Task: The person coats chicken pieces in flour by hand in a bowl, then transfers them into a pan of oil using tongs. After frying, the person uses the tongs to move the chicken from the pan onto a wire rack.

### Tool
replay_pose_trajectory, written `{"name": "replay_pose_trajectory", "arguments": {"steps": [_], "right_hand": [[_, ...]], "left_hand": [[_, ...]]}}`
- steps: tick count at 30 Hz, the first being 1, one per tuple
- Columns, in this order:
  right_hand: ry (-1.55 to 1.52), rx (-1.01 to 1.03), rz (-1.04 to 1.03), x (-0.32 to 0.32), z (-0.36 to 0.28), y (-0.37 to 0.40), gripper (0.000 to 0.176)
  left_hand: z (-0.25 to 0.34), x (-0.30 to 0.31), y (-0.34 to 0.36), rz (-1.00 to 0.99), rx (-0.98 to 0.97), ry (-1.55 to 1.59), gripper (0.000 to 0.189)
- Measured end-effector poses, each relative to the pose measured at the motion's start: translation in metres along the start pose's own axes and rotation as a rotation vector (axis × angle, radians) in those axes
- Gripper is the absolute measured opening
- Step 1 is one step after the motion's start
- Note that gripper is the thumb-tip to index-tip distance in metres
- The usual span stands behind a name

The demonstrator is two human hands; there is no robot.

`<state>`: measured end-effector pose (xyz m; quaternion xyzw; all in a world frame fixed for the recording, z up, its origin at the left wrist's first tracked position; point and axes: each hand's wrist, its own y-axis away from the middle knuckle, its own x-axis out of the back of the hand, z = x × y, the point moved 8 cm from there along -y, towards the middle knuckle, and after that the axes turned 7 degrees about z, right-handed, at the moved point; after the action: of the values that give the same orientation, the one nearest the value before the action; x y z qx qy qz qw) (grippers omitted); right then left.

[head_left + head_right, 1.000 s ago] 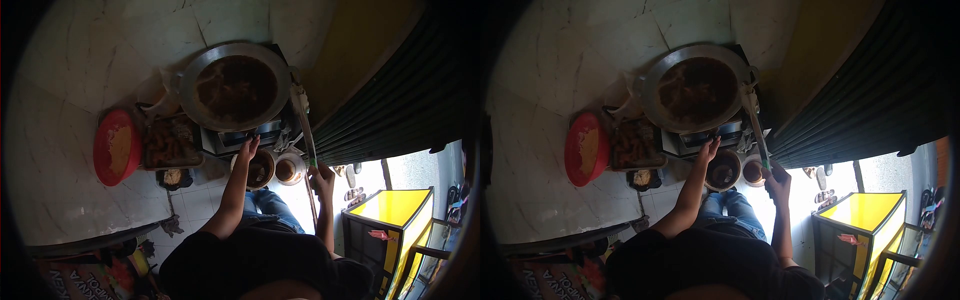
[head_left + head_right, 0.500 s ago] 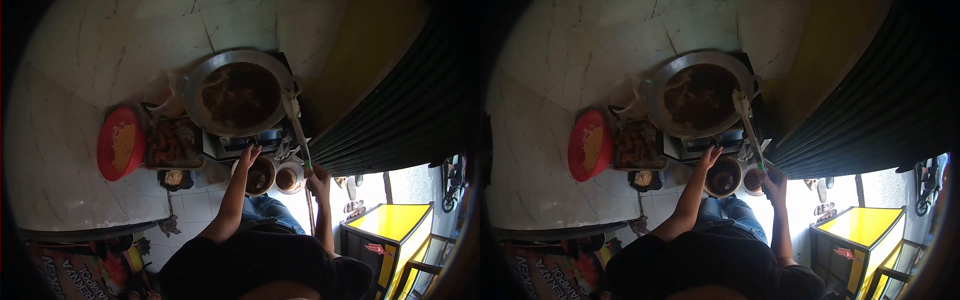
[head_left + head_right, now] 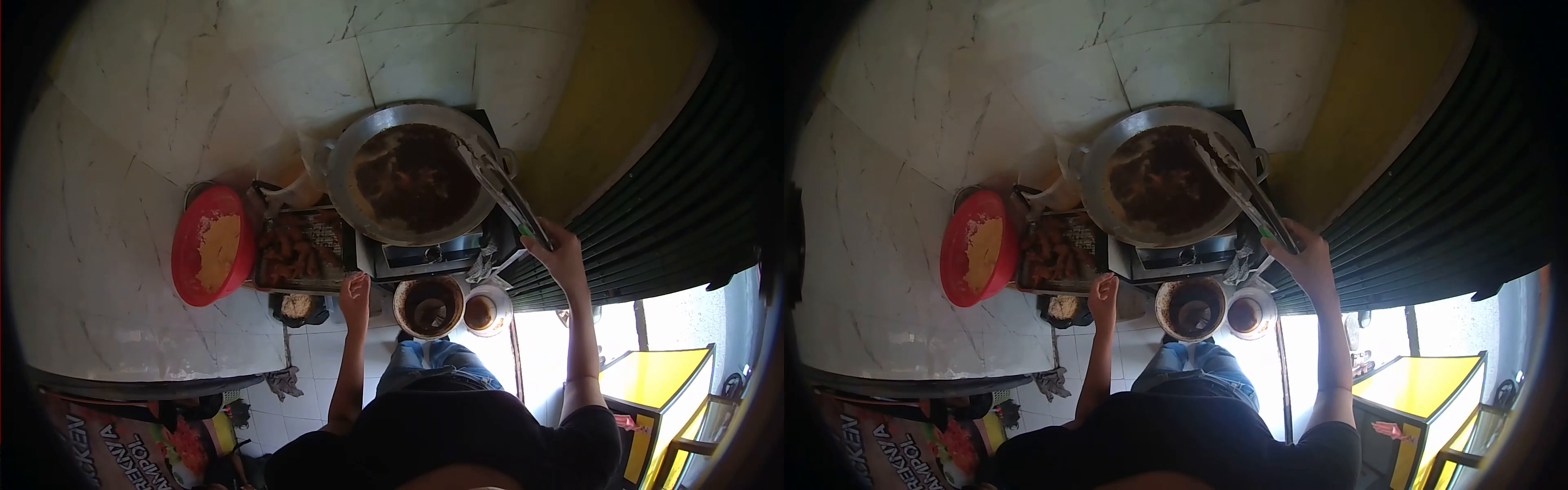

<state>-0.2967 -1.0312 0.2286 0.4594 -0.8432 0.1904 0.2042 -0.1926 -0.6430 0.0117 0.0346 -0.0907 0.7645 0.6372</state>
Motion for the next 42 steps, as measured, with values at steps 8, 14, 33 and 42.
{"name": "replay_pose_trajectory", "arguments": {"steps": [8,14,33,42], "right_hand": [[0.672,0.405,-0.188,-0.062,-0.05,-0.078,0.057],[0.971,0.637,-0.348,-0.116,-0.067,-0.112,0.046],[1.018,0.639,-0.46,-0.157,-0.055,-0.129,0.038],[0.97,0.58,-0.43,-0.143,-0.043,-0.13,0.041]], "left_hand": [[-0.011,0.037,-0.046,0.094,-0.238,-0.185,0.038],[-0.015,0.028,-0.045,-0.006,-0.103,-0.067,0.039],[0.031,0.002,-0.009,0.097,-0.241,-0.173,0.028],[-0.143,-0.187,0.066,-0.726,0.919,0.273,0.061]]}}
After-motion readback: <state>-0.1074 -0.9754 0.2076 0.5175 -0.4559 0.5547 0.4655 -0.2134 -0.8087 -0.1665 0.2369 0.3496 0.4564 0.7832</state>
